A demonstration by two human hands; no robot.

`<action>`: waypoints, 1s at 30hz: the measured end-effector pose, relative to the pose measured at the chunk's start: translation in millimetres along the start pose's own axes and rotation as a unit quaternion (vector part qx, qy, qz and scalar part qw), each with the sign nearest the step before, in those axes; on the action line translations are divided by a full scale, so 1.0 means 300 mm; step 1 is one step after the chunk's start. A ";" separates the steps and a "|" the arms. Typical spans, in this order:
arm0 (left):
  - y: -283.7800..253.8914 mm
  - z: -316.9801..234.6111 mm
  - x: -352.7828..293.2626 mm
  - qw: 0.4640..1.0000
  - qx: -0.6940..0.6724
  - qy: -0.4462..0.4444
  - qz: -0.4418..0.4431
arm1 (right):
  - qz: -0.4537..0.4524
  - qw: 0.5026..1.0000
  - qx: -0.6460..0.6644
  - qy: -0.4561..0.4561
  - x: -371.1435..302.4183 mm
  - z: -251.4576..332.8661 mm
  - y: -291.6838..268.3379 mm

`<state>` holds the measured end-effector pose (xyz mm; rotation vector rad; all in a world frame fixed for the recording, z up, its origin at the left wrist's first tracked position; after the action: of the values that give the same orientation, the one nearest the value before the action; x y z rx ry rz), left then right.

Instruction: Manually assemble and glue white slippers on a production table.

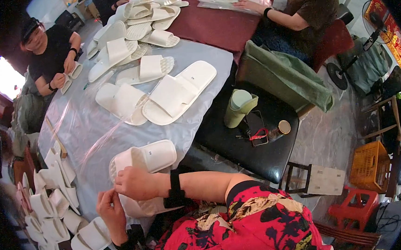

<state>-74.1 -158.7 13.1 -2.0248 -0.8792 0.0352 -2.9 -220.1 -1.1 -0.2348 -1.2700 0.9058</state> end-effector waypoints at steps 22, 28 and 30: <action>0.106 0.320 -0.159 0.950 -0.200 -0.232 0.064 | 0.142 0.983 -0.064 0.101 -0.123 -0.105 -0.026; 0.126 0.275 -0.140 0.956 -0.210 -0.188 0.077 | 0.132 0.989 0.054 0.025 -0.133 -0.043 0.100; 0.082 0.279 -0.144 0.935 -0.284 -0.211 0.010 | 0.142 0.989 0.042 0.025 -0.123 -0.047 0.071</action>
<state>-121.0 -131.9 -67.8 -2.6247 -1.2417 0.2631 -0.5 -227.5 -45.4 -0.3766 -1.1672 1.1872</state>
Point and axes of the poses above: each hand's wrist, its own x-axis towards the middle knuckle, its own y-axis out of the palm, z = x × y, the point moved 10 cm from there along x, towards the middle knuckle, and after that the axes turned 4 degrees about -x, right-handed, at the moved point
